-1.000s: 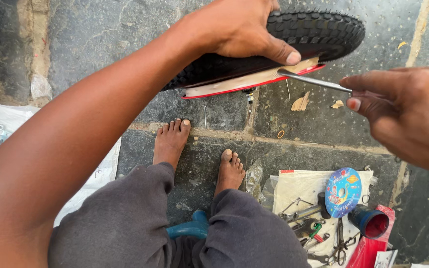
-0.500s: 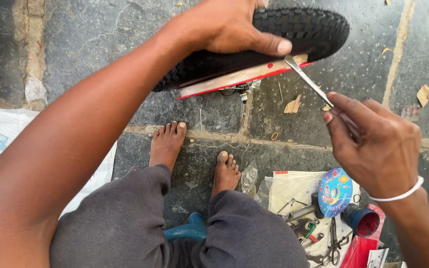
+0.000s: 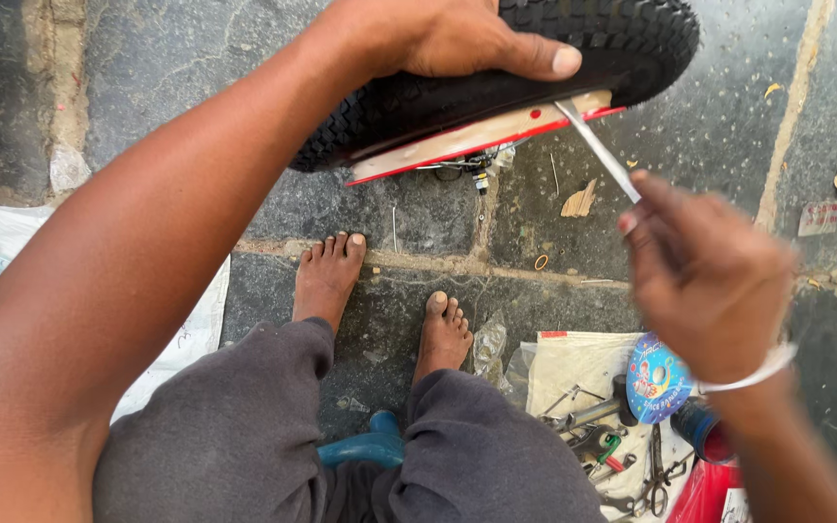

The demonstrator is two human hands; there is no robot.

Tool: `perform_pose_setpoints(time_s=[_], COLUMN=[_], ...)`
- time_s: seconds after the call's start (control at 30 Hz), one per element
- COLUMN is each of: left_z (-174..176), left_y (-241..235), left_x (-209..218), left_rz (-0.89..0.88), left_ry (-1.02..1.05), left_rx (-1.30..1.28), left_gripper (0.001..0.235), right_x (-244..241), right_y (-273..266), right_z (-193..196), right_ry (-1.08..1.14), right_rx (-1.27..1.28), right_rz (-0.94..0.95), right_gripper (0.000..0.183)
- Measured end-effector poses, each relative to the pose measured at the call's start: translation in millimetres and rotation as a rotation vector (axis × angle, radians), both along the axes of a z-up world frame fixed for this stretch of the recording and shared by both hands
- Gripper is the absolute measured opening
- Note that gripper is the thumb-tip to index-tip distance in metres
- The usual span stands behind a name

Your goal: The person installs a red rim tape onto a bicycle wheel rim, securing it with a screwdriver. They then fit a black tire onto the rim, using a tire lever to seat the bead. Finally, they attach a colorful plastic hub cover to the center of the wheel.

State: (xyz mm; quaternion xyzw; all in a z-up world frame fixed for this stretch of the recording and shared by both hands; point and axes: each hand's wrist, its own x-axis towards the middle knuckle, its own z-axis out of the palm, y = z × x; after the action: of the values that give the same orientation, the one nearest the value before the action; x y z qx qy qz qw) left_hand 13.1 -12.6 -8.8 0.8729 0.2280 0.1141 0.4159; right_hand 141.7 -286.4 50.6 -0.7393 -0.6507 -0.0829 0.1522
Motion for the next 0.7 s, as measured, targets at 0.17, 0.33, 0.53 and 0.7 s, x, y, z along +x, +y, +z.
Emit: perform_pose_setpoints(time_s=[0.17,0.33,0.53,0.7], left_z=[9,12,6,6], left_y=[-1,-2,-5,5], left_x=[-5,5,2,6], left_rz=[-0.125,-0.046,0.033,0.049], left_ry=[-0.071,0.015,0.076,0.08], left_rx=[-0.028,0.177,-0.017,-0.035], left_gripper=[0.071,0.078,0.073,0.072], right_x=[-9,-12,-18,-23], right_y=[-30,-25,-19,0], right_z=[-80,-95,-55,-36], right_ry=[0.19,0.063,0.932,0.99], right_rx=[0.334,0.45,0.065,0.065], right_rz=[-0.108,-0.102,-0.212,-0.177], right_gripper=[0.02,0.022,0.027,0.028])
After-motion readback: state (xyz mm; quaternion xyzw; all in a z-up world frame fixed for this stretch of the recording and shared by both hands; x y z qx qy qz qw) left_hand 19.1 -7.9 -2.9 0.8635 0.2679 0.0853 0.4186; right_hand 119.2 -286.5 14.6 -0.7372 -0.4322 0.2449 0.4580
